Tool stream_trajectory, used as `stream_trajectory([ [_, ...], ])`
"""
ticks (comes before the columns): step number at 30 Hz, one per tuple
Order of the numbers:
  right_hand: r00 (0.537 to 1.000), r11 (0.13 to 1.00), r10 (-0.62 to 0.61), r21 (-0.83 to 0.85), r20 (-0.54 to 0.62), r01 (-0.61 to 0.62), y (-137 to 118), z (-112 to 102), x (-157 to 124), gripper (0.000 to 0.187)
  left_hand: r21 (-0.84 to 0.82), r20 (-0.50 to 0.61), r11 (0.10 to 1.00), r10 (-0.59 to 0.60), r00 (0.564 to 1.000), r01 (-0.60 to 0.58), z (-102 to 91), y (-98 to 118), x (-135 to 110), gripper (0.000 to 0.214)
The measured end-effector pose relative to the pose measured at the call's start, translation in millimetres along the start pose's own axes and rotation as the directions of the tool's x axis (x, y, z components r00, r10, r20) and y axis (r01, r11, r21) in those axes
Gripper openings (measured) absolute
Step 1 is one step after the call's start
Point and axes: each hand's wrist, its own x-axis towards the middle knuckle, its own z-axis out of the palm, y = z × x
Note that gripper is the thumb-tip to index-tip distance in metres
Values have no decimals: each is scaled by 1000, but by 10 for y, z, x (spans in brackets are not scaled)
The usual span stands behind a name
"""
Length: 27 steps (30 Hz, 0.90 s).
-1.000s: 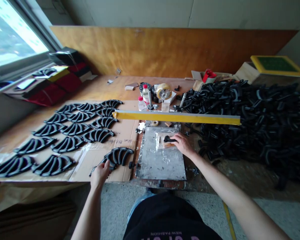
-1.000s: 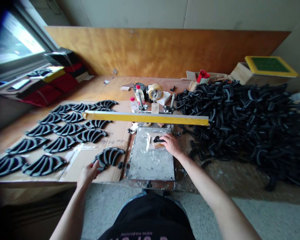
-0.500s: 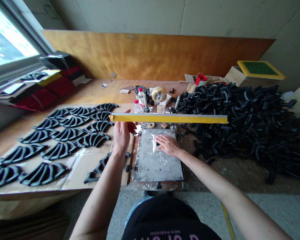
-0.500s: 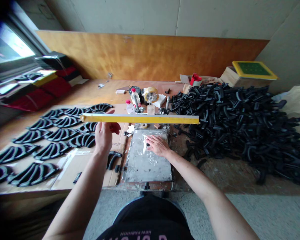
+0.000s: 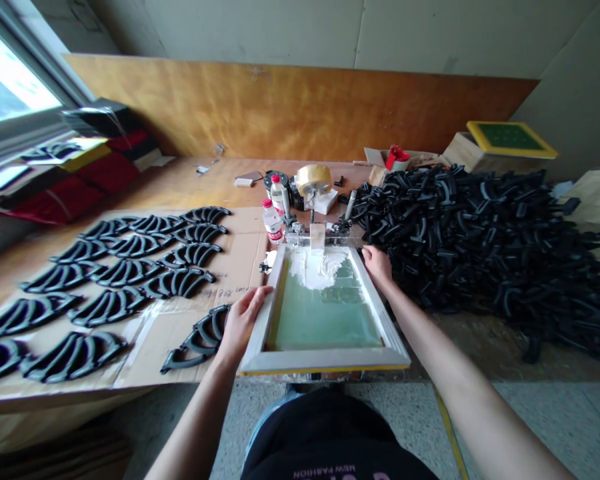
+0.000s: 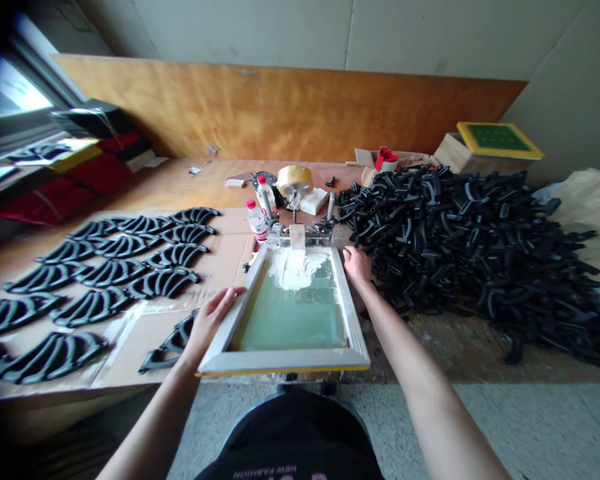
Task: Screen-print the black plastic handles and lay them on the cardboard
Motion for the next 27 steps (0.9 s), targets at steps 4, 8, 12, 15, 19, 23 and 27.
stream_trajectory([
  [4,941,944,-325,31,-92,329,-444,8,214,51,41,49,982,-186,981,184,121,-530,-70,72],
  [8,887,895,-424,-67,183,441,-959,228,229,28,116,-9,968,-222,975,221,236,-808,-45,68],
  [12,813,843,-492,-63,310,534,-941,265,-44,9,93,-12,963,-252,968,252,258,-886,-30,65],
  [15,639,697,-681,51,356,715,-759,104,-237,8,78,-16,961,-266,964,266,260,-911,-32,66],
  [19,527,615,-757,148,386,774,-674,-26,-238,5,66,-28,964,-256,966,257,269,-920,-34,63],
  [23,622,660,-741,104,252,744,-673,106,-284,10,45,-9,960,-278,961,278,264,-926,-30,66],
  [27,559,601,-793,158,243,783,-623,142,-391,13,61,37,954,-296,954,294,256,-908,-29,72],
])
